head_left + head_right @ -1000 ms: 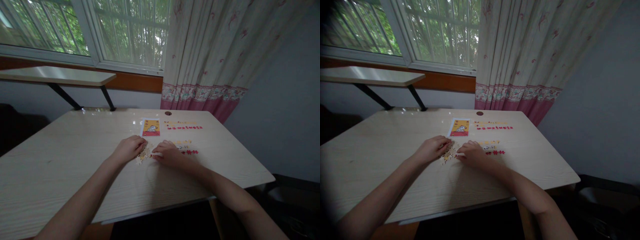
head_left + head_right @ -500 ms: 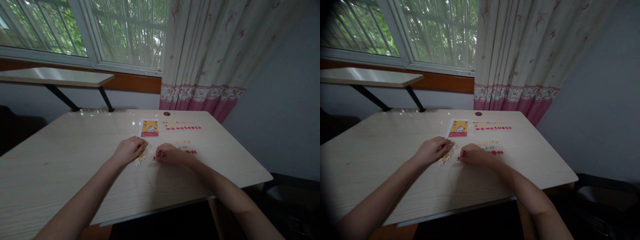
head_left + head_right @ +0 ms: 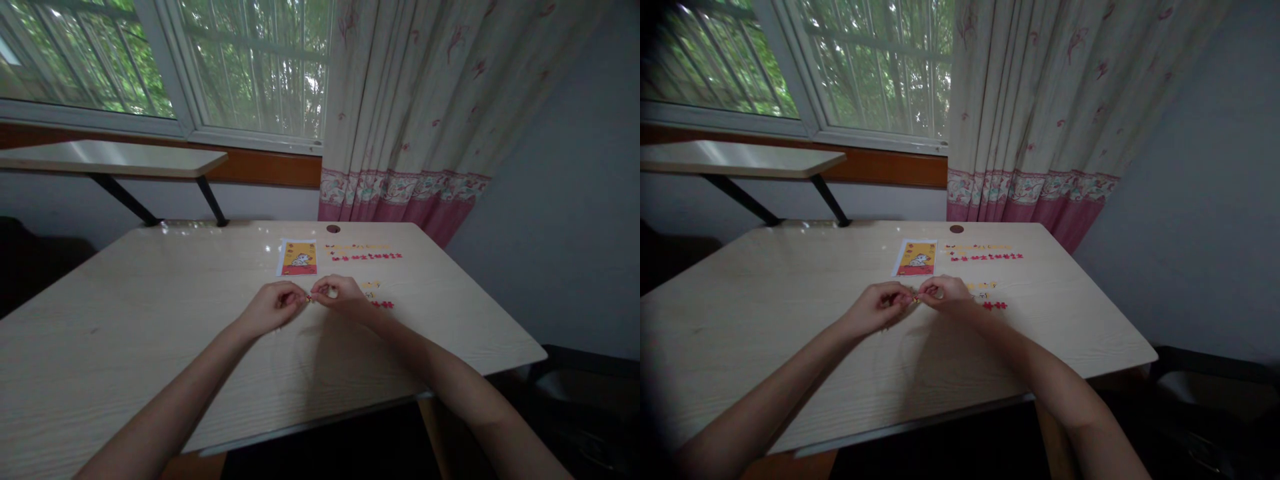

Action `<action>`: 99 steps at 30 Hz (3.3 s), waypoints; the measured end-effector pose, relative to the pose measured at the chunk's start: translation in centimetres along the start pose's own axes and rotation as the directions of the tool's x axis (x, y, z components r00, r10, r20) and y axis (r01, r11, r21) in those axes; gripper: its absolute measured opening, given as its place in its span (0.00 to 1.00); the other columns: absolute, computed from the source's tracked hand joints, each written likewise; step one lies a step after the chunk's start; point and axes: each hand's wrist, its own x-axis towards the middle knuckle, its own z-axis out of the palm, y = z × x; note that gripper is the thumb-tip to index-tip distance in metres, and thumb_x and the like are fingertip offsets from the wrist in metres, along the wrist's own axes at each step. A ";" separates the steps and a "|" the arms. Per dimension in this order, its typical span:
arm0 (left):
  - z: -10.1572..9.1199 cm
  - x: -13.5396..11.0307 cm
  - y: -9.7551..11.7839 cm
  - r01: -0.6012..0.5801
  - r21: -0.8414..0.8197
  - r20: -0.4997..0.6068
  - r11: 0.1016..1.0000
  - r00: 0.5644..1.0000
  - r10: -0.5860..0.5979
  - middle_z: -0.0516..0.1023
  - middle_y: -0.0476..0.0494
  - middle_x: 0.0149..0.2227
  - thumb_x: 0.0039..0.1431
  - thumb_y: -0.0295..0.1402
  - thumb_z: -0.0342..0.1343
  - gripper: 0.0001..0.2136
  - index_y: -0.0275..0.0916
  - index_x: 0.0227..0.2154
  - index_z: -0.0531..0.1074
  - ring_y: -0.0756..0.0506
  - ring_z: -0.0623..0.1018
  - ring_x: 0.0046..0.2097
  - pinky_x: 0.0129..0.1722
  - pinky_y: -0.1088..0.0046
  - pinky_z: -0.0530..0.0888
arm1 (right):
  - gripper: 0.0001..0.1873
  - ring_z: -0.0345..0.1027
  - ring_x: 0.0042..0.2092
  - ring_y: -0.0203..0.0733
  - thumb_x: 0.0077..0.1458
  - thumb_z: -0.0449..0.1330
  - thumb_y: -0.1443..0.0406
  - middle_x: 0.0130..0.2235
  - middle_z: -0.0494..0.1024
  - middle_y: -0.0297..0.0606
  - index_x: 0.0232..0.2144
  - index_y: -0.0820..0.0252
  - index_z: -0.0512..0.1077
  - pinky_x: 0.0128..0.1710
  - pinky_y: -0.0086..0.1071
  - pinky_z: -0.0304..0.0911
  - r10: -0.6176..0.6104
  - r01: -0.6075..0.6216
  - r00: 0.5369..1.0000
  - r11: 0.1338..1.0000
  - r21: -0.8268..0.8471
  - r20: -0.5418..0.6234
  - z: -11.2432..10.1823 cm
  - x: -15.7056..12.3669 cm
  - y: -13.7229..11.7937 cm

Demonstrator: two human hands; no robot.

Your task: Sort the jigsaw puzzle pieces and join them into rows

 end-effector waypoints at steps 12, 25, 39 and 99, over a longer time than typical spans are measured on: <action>0.2 0.1 -0.7 0.044 -0.153 -0.097 0.987 0.994 -0.060 0.73 0.45 0.25 0.52 0.34 0.52 0.09 0.33 0.28 0.73 0.51 0.67 0.26 0.25 0.76 0.64 | 0.13 0.67 0.37 0.37 0.46 0.64 0.59 0.32 0.76 0.36 0.36 0.56 0.73 0.40 0.31 0.59 -0.305 0.285 0.950 0.932 -0.226 -0.060 -0.2 0.0 1.1; -0.4 0.1 -0.9 -0.023 0.117 -0.056 0.993 0.998 0.030 0.76 0.41 0.33 0.58 0.38 0.48 0.13 0.36 0.33 0.74 0.48 0.73 0.34 0.34 0.72 0.69 | 0.11 0.67 0.40 0.40 0.51 0.60 0.58 0.36 0.77 0.38 0.36 0.55 0.74 0.45 0.36 0.57 -0.333 0.213 0.898 0.901 -0.378 -0.288 -5.4 0.5 2.0; -1.0 -0.1 -1.4 -0.123 0.406 0.015 0.905 0.992 0.128 0.75 0.43 0.32 0.59 0.36 0.45 0.12 0.38 0.33 0.72 0.46 0.72 0.37 0.36 0.70 0.68 | 0.10 0.67 0.36 0.39 0.48 0.62 0.60 0.33 0.76 0.38 0.34 0.56 0.76 0.39 0.35 0.62 -0.431 0.250 0.807 0.869 -0.427 -0.403 -8.5 0.5 3.6; -1.6 -0.2 -1.1 -0.124 0.459 0.016 0.880 0.991 0.132 0.74 0.42 0.31 0.60 0.36 0.43 0.13 0.38 0.33 0.72 0.45 0.71 0.37 0.35 0.70 0.67 | 0.12 0.66 0.28 0.34 0.50 0.57 0.64 0.29 0.77 0.40 0.34 0.66 0.75 0.30 0.26 0.58 0.282 -0.320 0.944 0.906 -0.278 -0.170 -8.9 6.0 10.4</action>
